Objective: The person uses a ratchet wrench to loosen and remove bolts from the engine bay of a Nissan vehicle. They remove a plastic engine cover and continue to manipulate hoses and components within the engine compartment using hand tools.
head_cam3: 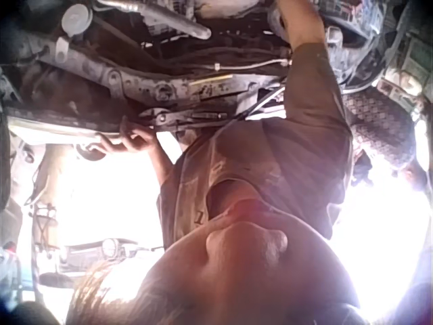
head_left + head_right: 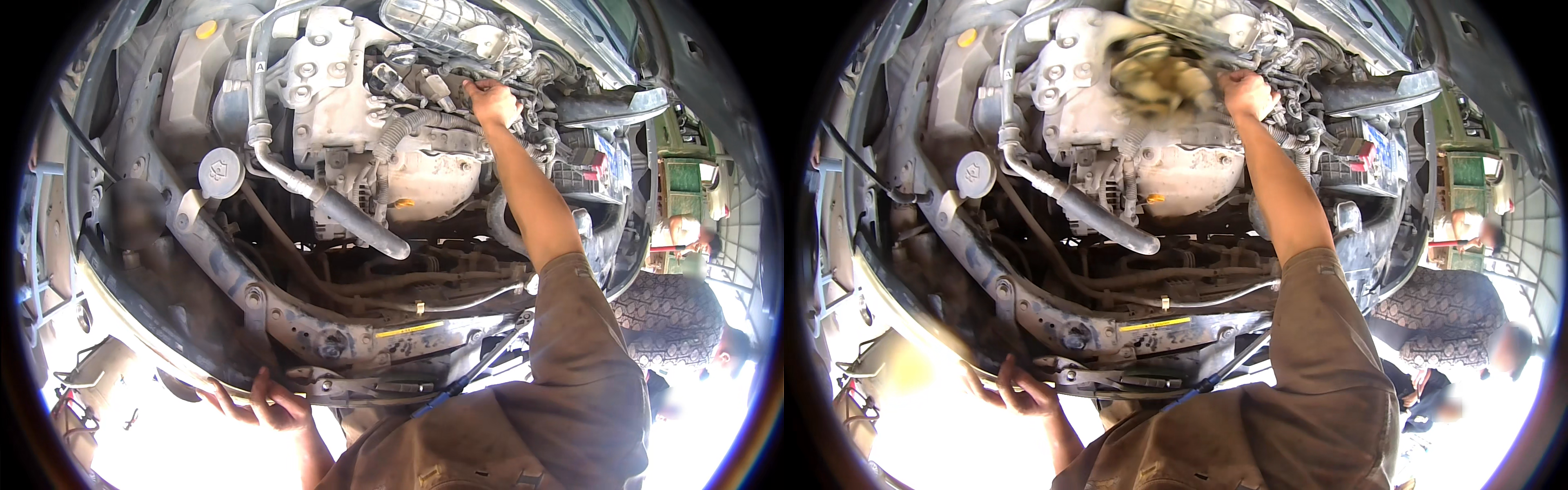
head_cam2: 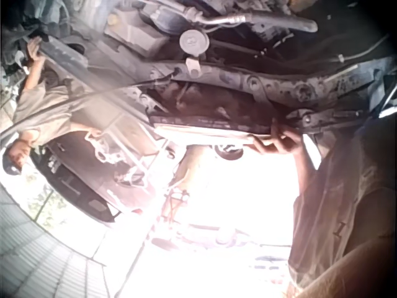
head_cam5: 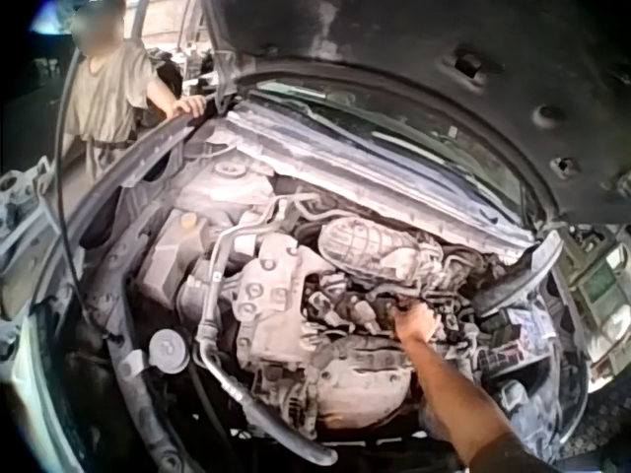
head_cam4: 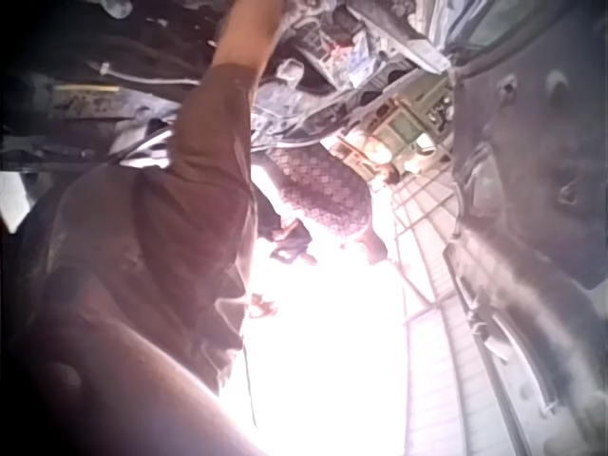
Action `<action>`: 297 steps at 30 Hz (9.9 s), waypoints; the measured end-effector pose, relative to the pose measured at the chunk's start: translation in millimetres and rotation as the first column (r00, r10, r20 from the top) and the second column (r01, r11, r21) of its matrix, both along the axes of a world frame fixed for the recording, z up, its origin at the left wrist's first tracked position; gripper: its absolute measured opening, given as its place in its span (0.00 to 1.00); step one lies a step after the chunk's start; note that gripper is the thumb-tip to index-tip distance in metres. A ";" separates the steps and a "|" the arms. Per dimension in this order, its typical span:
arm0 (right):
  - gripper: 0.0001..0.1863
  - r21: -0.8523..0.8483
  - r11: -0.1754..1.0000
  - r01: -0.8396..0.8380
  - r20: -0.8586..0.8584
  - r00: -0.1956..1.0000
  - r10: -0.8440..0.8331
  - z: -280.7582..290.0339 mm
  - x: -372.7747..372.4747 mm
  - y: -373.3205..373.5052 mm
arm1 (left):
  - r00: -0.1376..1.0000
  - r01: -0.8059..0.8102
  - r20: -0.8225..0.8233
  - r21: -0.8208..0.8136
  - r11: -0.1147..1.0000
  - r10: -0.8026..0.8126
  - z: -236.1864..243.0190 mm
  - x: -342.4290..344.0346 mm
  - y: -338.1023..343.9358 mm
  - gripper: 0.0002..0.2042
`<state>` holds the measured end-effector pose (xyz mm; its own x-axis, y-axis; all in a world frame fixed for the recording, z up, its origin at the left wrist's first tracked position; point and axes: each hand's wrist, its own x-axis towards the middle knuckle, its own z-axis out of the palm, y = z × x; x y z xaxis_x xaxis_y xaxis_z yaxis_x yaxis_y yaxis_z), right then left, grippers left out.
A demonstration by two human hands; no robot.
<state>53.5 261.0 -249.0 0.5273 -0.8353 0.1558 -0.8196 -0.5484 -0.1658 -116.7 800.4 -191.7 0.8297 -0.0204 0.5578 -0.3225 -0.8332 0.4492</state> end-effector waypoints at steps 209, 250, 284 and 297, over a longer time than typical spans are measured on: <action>0.17 0.071 0.887 -0.455 -0.177 0.870 0.461 21.9 60.1 37.6 | 0.999 -0.018 0.028 0.036 0.999 0.017 -11.3 -2.8 13.8 0.09; 0.21 0.012 0.852 -0.524 -0.462 0.752 0.470 26.4 78.1 39.9 | 1.000 -0.005 -0.024 -0.011 1.000 0.005 -8.7 -3.2 18.9 0.11; 0.19 0.053 0.789 -0.613 -0.413 0.706 0.576 27.4 87.3 20.6 | 0.999 0.019 -0.033 -0.009 1.000 -0.019 -6.2 -1.4 19.4 0.11; 0.18 0.159 0.800 -0.579 -0.385 0.710 0.590 37.1 85.0 32.7 | 1.000 0.013 -0.018 0.001 1.000 -0.013 -5.5 -0.4 18.6 0.12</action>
